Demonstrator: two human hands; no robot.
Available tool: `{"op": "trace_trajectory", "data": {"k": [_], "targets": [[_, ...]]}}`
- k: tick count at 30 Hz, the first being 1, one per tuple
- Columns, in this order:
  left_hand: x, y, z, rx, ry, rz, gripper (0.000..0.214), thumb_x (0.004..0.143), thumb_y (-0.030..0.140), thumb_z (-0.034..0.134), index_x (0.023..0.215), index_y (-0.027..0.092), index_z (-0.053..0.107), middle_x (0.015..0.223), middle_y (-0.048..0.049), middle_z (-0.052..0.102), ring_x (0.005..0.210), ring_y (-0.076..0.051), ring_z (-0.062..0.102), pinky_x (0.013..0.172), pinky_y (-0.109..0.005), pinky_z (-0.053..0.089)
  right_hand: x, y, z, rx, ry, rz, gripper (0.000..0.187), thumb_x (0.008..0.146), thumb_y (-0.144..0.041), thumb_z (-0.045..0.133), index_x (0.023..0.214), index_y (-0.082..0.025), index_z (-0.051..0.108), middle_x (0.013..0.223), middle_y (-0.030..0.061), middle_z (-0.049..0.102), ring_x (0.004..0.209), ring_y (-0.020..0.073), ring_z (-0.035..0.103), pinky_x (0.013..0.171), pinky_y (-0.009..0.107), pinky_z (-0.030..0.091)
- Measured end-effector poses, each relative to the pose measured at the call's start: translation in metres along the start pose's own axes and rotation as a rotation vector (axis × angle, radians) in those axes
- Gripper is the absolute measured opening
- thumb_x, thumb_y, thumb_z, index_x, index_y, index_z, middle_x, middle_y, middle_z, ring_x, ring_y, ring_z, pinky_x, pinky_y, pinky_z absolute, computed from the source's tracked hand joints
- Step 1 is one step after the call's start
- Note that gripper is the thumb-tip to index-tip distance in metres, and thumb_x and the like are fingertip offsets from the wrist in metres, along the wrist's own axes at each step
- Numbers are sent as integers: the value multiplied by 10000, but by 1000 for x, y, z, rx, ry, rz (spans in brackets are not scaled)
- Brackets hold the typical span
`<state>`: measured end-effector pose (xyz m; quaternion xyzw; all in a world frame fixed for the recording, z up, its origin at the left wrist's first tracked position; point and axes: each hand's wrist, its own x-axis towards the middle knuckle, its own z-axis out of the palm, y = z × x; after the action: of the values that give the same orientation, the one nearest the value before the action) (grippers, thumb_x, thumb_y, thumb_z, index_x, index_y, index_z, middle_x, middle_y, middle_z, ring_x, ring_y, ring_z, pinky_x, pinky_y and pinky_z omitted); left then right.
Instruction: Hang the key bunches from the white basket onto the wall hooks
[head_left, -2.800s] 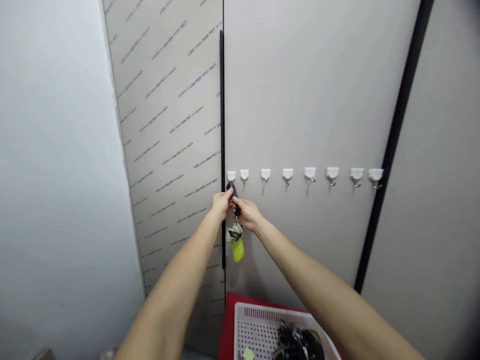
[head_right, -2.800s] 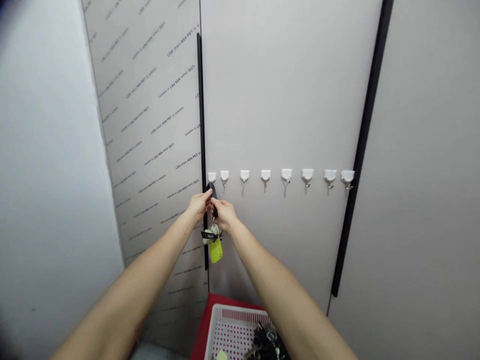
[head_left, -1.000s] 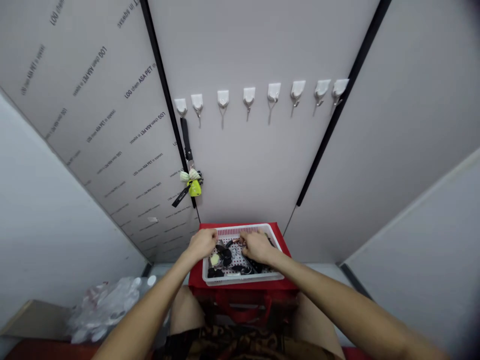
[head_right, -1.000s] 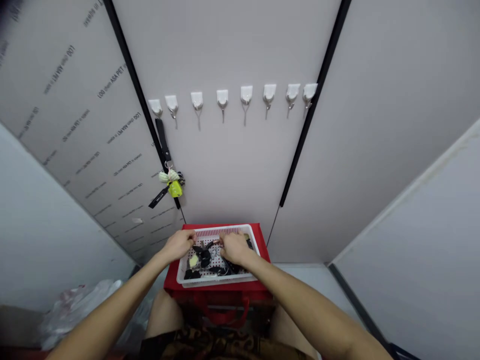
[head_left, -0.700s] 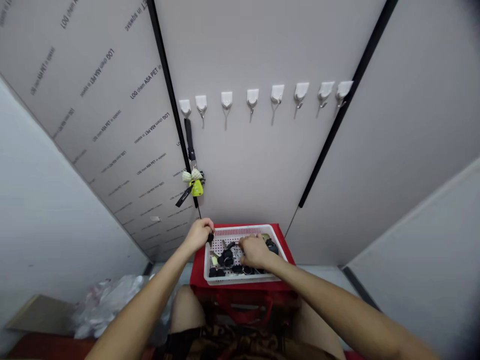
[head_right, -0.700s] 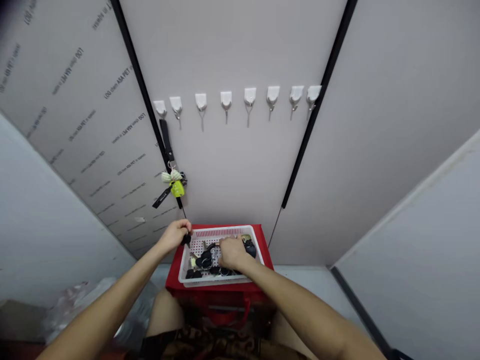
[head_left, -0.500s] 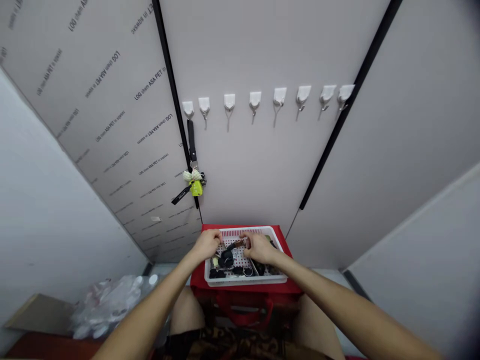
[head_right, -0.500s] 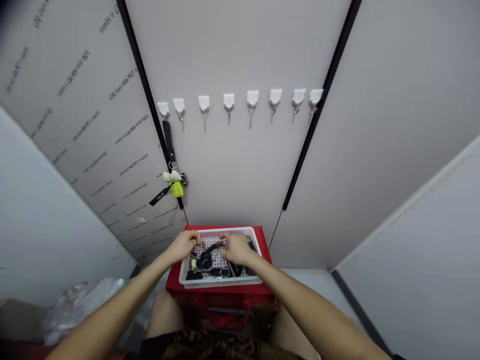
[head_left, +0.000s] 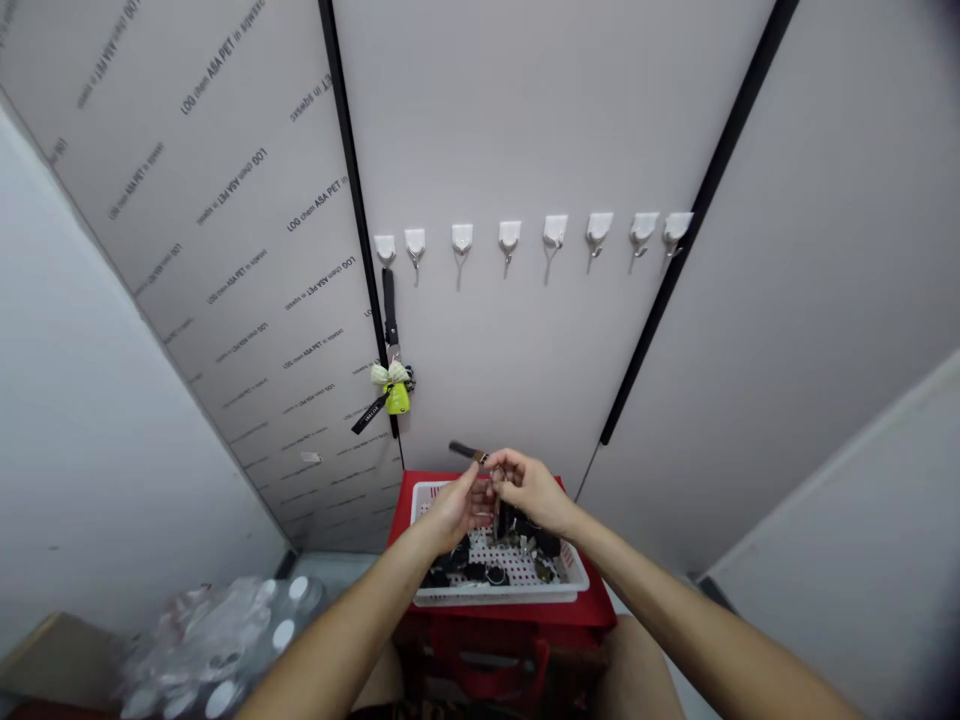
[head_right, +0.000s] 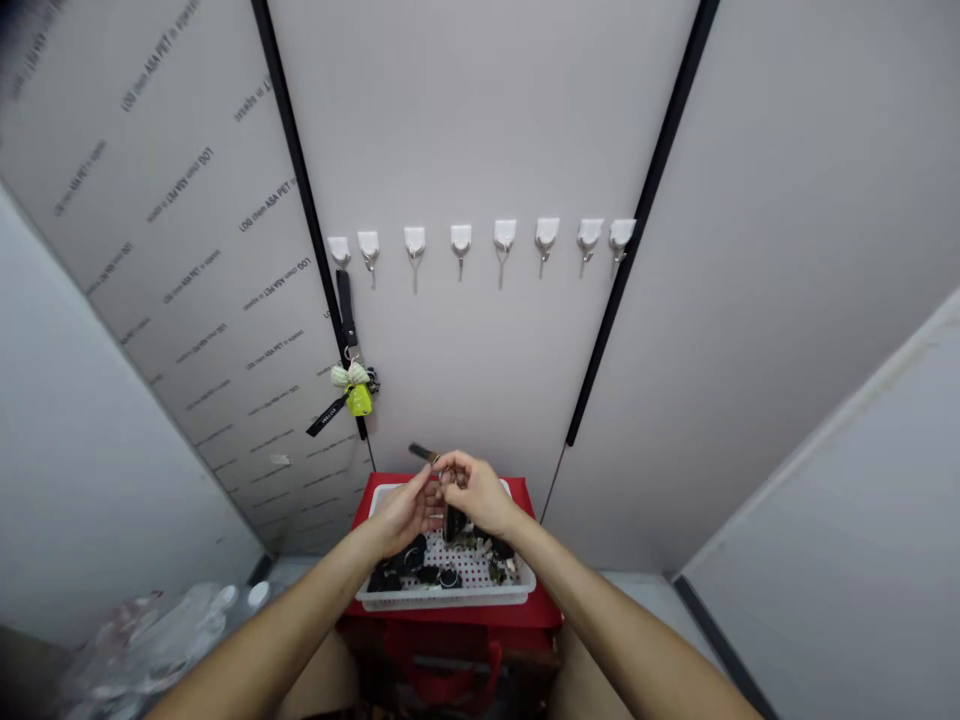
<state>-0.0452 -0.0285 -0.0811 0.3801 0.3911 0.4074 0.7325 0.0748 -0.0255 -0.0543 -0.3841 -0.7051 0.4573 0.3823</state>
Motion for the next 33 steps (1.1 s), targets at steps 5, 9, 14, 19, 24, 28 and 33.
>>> {"op": "trace_trajectory", "data": {"k": [5,9,14,19,24,28,33], "targets": [[1,25,5,-27,84,232,289,533,361,545,653,100,514,529,20,469,493,-52,441,515,-184,352,-2,0,7,-164,-8,-112,136,570,-81,367,654,-160,437,547,-50,404,506,49,382,490,167,328],[1,55,10,124,169,376,252,524,323,552,617,92,515,543,14,469,486,-54,431,455,-165,328,13,-13,8,51,91,-94,153,643,-187,377,794,-180,357,571,-50,441,480,55,415,477,187,359],[2,103,17,323,291,626,206,580,295,482,663,111,516,529,31,447,447,-44,395,416,-160,316,55,-53,2,123,218,-159,254,658,-339,391,843,-165,394,630,-11,495,492,69,462,477,207,386],[6,146,16,652,556,840,225,613,322,430,598,117,522,426,45,387,396,-43,333,384,-161,263,109,-103,-2,-8,473,-300,267,592,-352,467,758,-143,472,676,22,539,592,96,496,543,215,395],[6,178,7,822,776,912,263,635,336,392,691,133,550,465,27,458,418,-56,375,424,-168,286,144,-142,4,-218,542,-334,225,541,-302,513,700,-143,522,616,12,561,564,99,503,571,229,395],[2,202,9,922,886,927,258,637,321,384,680,138,561,519,3,515,456,-71,417,447,-175,297,162,-160,6,-272,594,-329,227,550,-296,499,704,-138,549,613,17,575,574,105,516,583,228,396],[5,219,14,946,927,903,224,622,266,400,680,136,573,584,-25,565,522,-96,473,501,-188,329,181,-166,2,-268,610,-305,237,557,-301,487,694,-125,564,658,38,589,605,114,526,595,223,394]]}}
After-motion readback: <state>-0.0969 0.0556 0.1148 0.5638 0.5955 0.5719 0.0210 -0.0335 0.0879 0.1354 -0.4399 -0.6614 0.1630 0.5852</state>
